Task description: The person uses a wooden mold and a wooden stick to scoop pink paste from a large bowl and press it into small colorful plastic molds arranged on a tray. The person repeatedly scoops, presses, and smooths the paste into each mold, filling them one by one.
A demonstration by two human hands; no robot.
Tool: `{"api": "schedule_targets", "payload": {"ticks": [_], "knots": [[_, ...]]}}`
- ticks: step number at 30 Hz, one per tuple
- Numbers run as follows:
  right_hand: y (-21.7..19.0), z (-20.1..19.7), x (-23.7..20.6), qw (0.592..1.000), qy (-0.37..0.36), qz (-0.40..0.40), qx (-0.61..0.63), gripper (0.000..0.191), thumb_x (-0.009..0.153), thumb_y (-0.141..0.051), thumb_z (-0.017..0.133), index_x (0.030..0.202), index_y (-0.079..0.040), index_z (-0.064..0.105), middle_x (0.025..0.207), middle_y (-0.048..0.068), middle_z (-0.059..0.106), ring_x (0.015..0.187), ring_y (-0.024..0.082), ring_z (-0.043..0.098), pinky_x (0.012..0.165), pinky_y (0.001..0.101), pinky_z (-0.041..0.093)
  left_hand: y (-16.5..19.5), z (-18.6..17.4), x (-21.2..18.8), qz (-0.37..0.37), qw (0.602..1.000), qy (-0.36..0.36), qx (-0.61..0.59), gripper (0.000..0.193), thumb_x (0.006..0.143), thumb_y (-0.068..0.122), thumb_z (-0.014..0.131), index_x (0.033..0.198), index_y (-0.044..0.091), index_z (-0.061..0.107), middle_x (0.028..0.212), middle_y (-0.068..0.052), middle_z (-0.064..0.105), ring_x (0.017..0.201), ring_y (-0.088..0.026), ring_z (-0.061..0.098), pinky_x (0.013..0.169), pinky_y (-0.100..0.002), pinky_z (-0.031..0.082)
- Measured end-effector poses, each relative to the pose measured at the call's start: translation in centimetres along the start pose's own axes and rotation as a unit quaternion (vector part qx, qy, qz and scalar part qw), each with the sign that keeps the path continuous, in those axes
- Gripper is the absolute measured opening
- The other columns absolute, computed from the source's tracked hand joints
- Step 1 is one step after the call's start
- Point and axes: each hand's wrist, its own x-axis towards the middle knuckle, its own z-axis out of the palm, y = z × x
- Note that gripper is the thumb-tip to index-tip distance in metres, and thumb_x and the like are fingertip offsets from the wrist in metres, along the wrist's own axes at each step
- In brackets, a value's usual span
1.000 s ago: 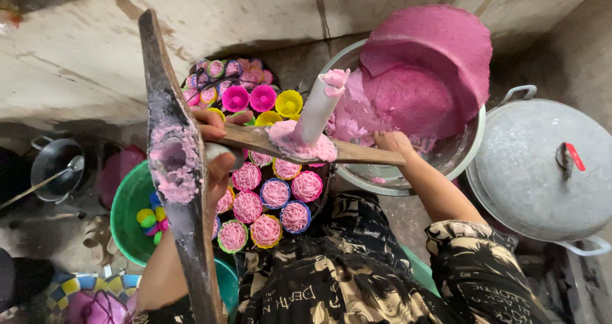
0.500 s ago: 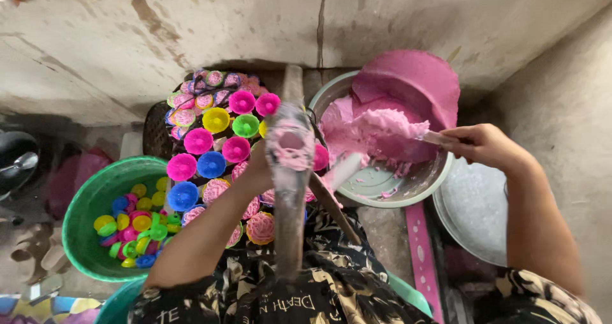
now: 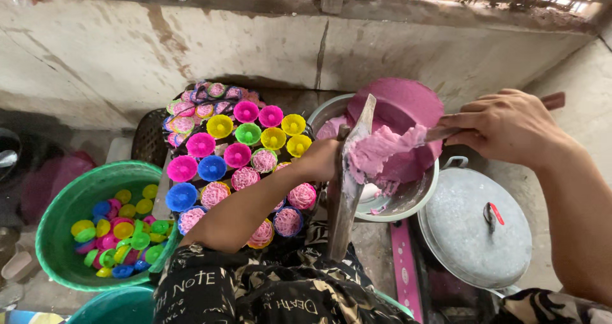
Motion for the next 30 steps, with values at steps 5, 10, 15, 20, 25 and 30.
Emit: {"api": "schedule_targets", "payload": {"ticks": [5, 10, 15, 20, 25, 30], "knots": [[-6.0, -0.3, 2.0, 0.982, 0.000, -0.084, -0.169, 0.032, 0.094, -0.026, 0.060, 0.124, -0.030, 0.070, 0.097, -0.011, 0.071, 0.092, 0.008, 0.069, 0.084, 0.0268, 0.053, 1.2, -0.3, 2.1, -0.041, 0.999, 0.027, 0.015, 0.031, 0.073, 0.027, 0.077, 0.095, 0.005, 0.074, 0.093, -0.026, 0.072, 0.092, -0.044, 0.070, 0.081, -0.051, 0.056], [-7.1, 1.5, 0.9, 0.973, 0.098, -0.145, -0.154, 0.034, 0.084, -0.022, 0.062, 0.116, -0.023, 0.073, 0.092, -0.007, 0.068, 0.085, 0.010, 0.068, 0.076, 0.0270, 0.054, -0.1, 0.0, 3.2, -0.069, 0.996, 0.058, 0.020, 0.028, 0.076, 0.028, 0.074, 0.094, 0.006, 0.076, 0.093, -0.025, 0.073, 0.093, -0.043, 0.071, 0.082, -0.050, 0.057], [-3.8, -2.2, -2.2, 0.981, 0.170, 0.014, -0.089, 0.024, 0.083, -0.046, 0.076, 0.094, -0.025, 0.077, 0.080, -0.004, 0.070, 0.073, 0.018, 0.070, 0.066, 0.0336, 0.054, -1.0, -1.6, 3.8, -0.044, 0.993, 0.098, 0.040, 0.039, 0.075, 0.031, 0.077, 0.107, 0.009, 0.076, 0.094, -0.026, 0.072, 0.091, -0.045, 0.069, 0.083, -0.052, 0.055], [-1.4, -2.3, -2.7, 0.967, 0.237, 0.066, -0.069, 0.026, 0.092, -0.044, 0.078, 0.092, -0.018, 0.075, 0.082, -0.003, 0.071, 0.074, 0.017, 0.070, 0.061, 0.0308, 0.052, 0.1, -1.9, 3.6, 0.062, 0.976, 0.207, 0.012, 0.047, 0.073, 0.036, 0.078, 0.110, 0.008, 0.073, 0.106, -0.026, 0.072, 0.098, -0.045, 0.068, 0.087, -0.050, 0.056], [-1.0, -1.4, -0.9, 0.987, 0.152, 0.029, -0.048, 0.028, 0.085, -0.051, 0.078, 0.092, -0.023, 0.078, 0.084, -0.004, 0.073, 0.074, 0.020, 0.071, 0.060, 0.0341, 0.053, 1.0, -0.8, 3.3, -0.064, 0.993, 0.096, 0.037, 0.041, 0.070, 0.036, 0.080, 0.098, 0.007, 0.077, 0.097, -0.024, 0.073, 0.095, -0.043, 0.070, 0.085, -0.050, 0.057], [-4.1, -1.3, 1.8, 0.997, 0.021, -0.006, -0.076, 0.035, 0.083, -0.053, 0.068, 0.105, -0.028, 0.077, 0.087, -0.003, 0.074, 0.077, 0.019, 0.074, 0.066, 0.0344, 0.057, 1.4, 0.6, 3.4, -0.023, 0.988, 0.141, 0.061, 0.029, 0.074, 0.029, 0.077, 0.092, 0.006, 0.077, 0.091, -0.024, 0.073, 0.090, -0.044, 0.070, 0.084, -0.051, 0.057]]}}
